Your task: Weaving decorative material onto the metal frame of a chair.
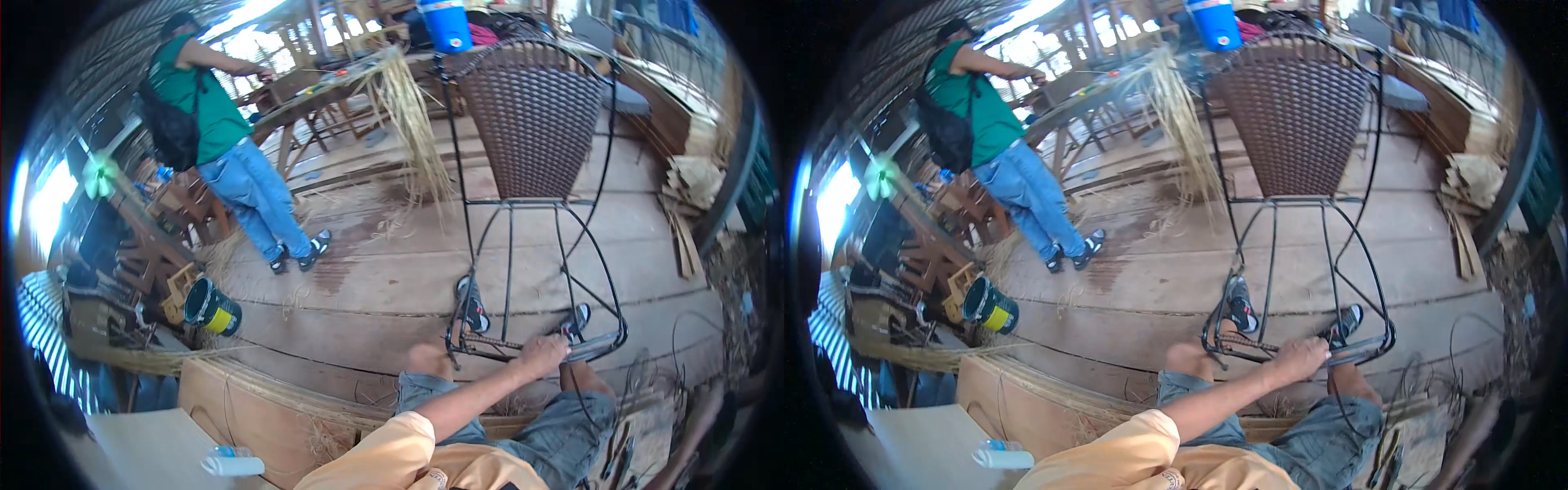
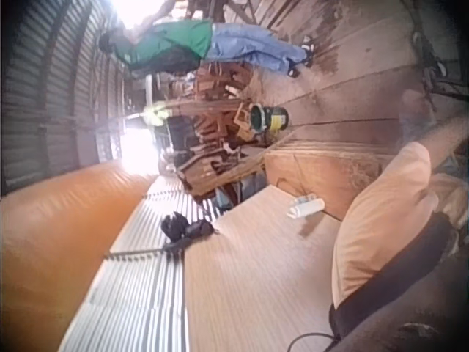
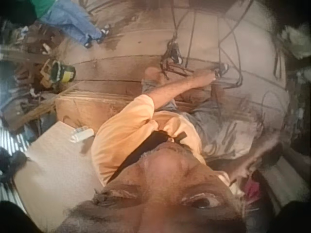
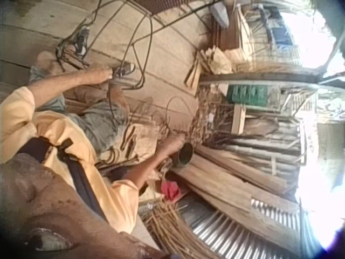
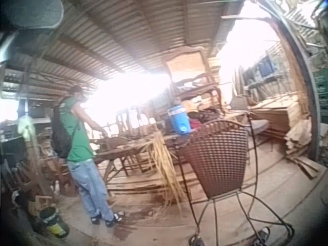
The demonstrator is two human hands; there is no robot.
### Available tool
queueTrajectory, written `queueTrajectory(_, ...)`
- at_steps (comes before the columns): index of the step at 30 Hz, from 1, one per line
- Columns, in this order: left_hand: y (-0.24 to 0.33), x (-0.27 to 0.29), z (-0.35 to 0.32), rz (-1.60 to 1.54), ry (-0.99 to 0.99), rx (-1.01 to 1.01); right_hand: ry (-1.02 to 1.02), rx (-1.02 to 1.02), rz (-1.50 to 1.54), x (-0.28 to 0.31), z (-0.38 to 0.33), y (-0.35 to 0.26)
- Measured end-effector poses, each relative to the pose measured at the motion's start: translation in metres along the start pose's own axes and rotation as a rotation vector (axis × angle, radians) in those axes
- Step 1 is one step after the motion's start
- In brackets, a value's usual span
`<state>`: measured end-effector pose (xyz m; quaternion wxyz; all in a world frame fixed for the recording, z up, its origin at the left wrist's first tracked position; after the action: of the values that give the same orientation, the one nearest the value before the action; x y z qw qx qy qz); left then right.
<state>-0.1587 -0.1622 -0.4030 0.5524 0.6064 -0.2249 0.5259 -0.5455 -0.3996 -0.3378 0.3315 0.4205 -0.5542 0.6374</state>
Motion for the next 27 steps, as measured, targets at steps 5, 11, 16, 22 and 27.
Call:
queueTrajectory(5,0.037,-0.012,0.019,-0.018,0.034,-0.11,-0.168,0.343,0.539,-0.2,-0.087,-0.096)
queueTrajectory(11,0.017,-0.004,0.022,-0.088,-0.107,-0.088,-0.532,-0.109,1.15,-0.15,-0.163,-0.222)
queueTrajectory(16,0.028,-0.007,0.014,-0.139,0.157,-0.152,-0.457,0.63,0.317,-0.142,-0.051,-0.21)
queueTrajectory(22,0.044,-0.017,0.0,0.171,0.32,-0.346,-0.346,0.776,-0.299,-0.18,-0.003,-0.277)
queueTrajectory(27,0.04,-0.021,0.028,-0.12,-0.197,0.144,0.249,0.833,0.252,-0.137,-0.056,-0.259)
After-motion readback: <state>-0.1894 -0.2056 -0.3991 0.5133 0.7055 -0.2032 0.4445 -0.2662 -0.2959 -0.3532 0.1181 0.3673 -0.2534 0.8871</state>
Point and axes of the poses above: each hand's wrist, its own z-axis towards the middle knuckle, its own x-axis out of the back of the hand, y = z × x, the point moved 2 cm from there along z, towards the middle knuckle, and after that the axes turned 4 degrees about x, right-handed, at the moved point
